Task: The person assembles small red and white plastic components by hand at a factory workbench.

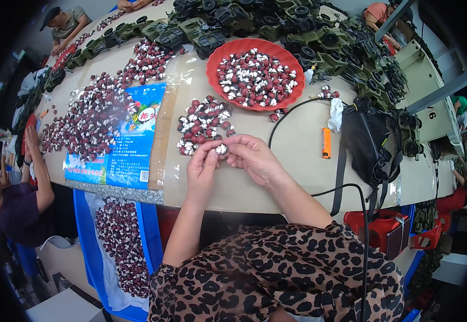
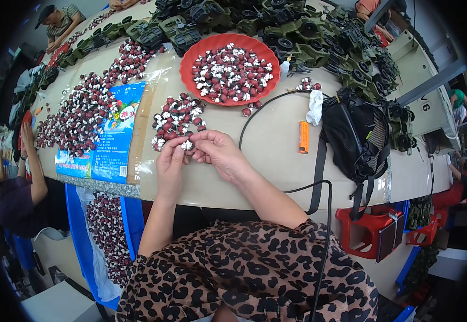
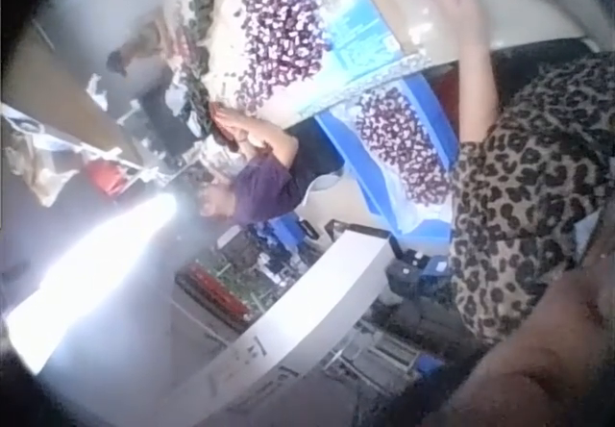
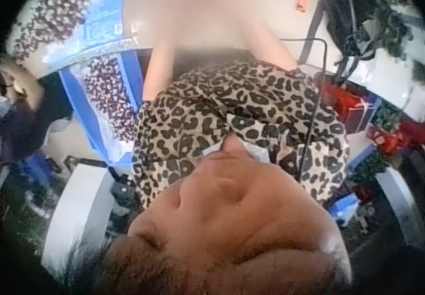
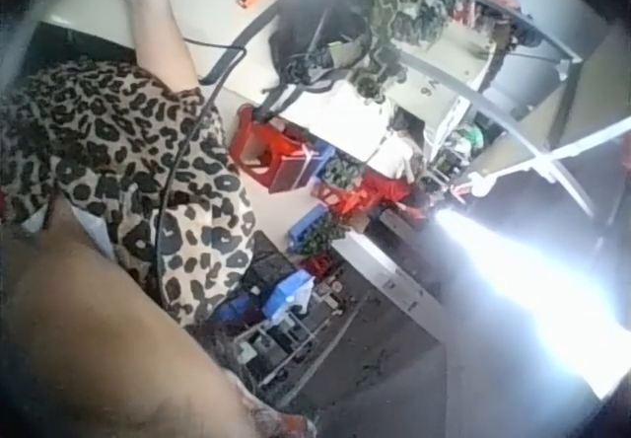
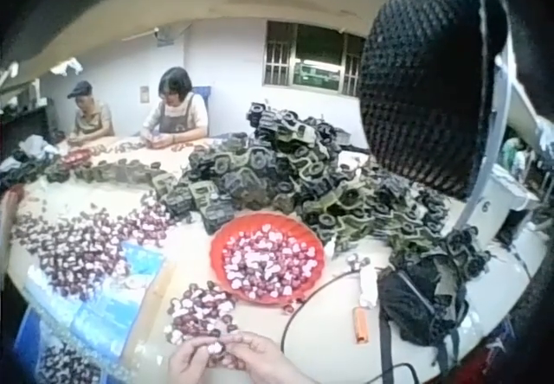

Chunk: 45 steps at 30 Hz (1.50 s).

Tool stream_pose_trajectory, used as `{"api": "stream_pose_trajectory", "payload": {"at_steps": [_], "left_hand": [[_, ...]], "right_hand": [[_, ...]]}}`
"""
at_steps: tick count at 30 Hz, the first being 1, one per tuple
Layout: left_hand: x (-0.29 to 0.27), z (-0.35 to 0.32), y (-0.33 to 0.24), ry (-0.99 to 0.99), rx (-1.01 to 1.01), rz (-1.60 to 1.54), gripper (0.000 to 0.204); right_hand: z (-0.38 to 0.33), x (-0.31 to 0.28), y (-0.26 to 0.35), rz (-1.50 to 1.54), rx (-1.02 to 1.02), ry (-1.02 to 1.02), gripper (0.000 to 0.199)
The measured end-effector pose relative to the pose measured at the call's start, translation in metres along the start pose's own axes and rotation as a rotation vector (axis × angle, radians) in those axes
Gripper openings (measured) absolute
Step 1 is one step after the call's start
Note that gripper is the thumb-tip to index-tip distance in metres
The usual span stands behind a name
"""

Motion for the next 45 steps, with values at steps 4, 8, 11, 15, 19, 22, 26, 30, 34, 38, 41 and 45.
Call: {"api": "stream_pose_trajectory", "payload": {"at_steps": [4,8,11,15,19,22,26,30,34,38,41,45], "left_hand": [[-0.002,0.005,0.005,0.006,0.001,-0.047,0.020],[0.003,0.006,-0.001,0.011,0.068,0.045,0.021],[0.002,0.007,0.000,0.006,0.094,0.059,0.023],[0.003,0.007,0.002,0.005,0.129,0.069,0.023],[0.003,0.006,0.000,-0.005,0.124,0.060,0.023],[0.006,0.008,-0.004,-0.038,0.134,0.039,0.024],[0.004,0.008,-0.001,-0.035,0.146,0.132,0.025],[0.003,0.007,-0.001,-0.046,0.158,0.144,0.025],[0.002,0.007,0.001,-0.048,0.178,0.154,0.024],[0.004,0.008,0.000,-0.039,0.175,0.138,0.024],[0.003,0.008,0.001,-0.036,0.172,0.144,0.024],[0.002,0.008,0.003,-0.047,0.173,0.160,0.024]], "right_hand": [[0.005,0.000,0.006,0.002,-0.045,-0.068,0.013],[0.006,-0.002,0.004,0.057,-0.098,-0.089,0.014],[0.007,-0.002,0.003,0.108,-0.086,-0.050,0.015],[0.004,0.001,0.004,0.142,-0.025,0.005,0.017],[0.006,0.002,0.002,0.167,-0.040,0.042,0.018],[0.007,-0.004,0.000,0.161,-0.034,0.070,0.017],[0.006,0.000,0.001,0.156,-0.055,0.083,0.018],[0.006,0.002,0.001,0.161,-0.051,0.080,0.019],[0.008,-0.002,-0.002,0.176,-0.056,0.097,0.018],[0.009,-0.005,-0.003,0.175,-0.063,0.101,0.018],[0.008,-0.003,-0.001,0.177,-0.050,0.087,0.019],[0.008,-0.002,-0.001,0.170,-0.032,0.050,0.020]]}}
Point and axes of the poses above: each hand's wrist, its own z-axis towards the middle knuckle, its own x-axis out of the palm, y = z × x, the point moved 2 cm from there along z, towards the middle knuckle, and after that the axes turned 5 degrees about z, right-handed, at the moved point
